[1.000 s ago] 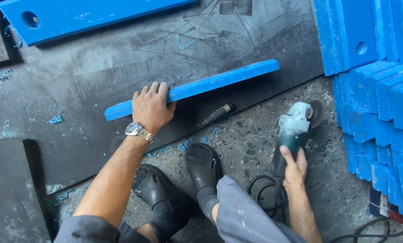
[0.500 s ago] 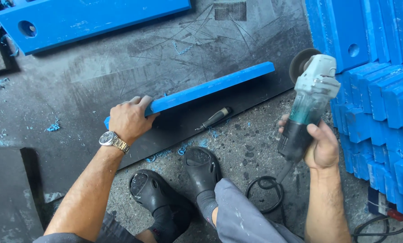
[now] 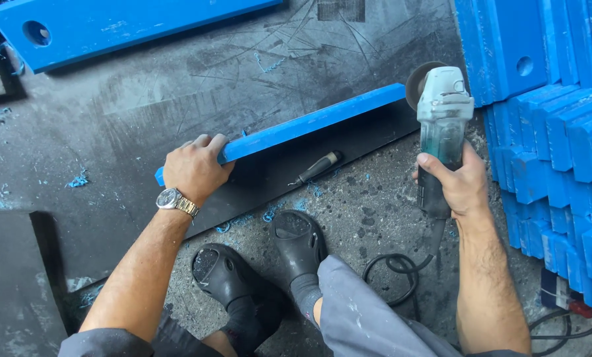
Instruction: Grinding and smoothing the edges of blue plastic blocks using a handheld angle grinder.
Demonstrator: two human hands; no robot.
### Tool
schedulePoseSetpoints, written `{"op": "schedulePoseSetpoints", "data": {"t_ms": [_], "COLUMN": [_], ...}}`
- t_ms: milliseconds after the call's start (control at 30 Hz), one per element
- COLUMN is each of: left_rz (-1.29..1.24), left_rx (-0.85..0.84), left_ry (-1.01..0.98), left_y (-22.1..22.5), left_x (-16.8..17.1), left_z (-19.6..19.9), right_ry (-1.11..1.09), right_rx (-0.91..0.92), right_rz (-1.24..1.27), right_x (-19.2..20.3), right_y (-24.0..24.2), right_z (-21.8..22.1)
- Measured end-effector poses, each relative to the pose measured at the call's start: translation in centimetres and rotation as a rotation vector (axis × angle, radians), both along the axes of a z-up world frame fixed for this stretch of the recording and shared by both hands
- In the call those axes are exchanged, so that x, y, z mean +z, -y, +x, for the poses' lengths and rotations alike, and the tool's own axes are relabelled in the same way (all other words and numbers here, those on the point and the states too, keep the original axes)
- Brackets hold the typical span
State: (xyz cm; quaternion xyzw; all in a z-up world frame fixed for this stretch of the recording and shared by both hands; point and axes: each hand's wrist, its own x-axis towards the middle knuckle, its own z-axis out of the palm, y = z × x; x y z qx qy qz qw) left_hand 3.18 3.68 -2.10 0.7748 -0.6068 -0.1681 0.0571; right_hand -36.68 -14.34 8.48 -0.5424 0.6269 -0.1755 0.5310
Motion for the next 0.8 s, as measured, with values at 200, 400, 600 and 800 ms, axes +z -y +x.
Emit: {"op": "schedulePoseSetpoints", "data": {"t_ms": [200,400,600,800], "left_rz": [0.023,-0.006,-0.031,-0.028], "left_rx": [-0.003,-0.006,-0.007,-0.008], "left_ry": [0.002,0.014,-0.001,-0.001], "left_y": [-0.1,-0.3,-0.2,-0.4], "left_x": [-0.4,-0.6,-0.2,-0.5], "left_z": [0.0,-0.1,-0.1,0.1], "right_ry": [0.005,-0.001,-0.092,-0.281], "right_rx": [0.003,-0.002,0.071,0.392], "right_rz": [0.026,0.035,0.092,-0.022], "right_x": [-0.6,-0.6,0.1,0.3], "right_y": [-0.2,-0.2,-1.6,-4.7], "right_z": [0.1,0.2,3.0,7.4]}}
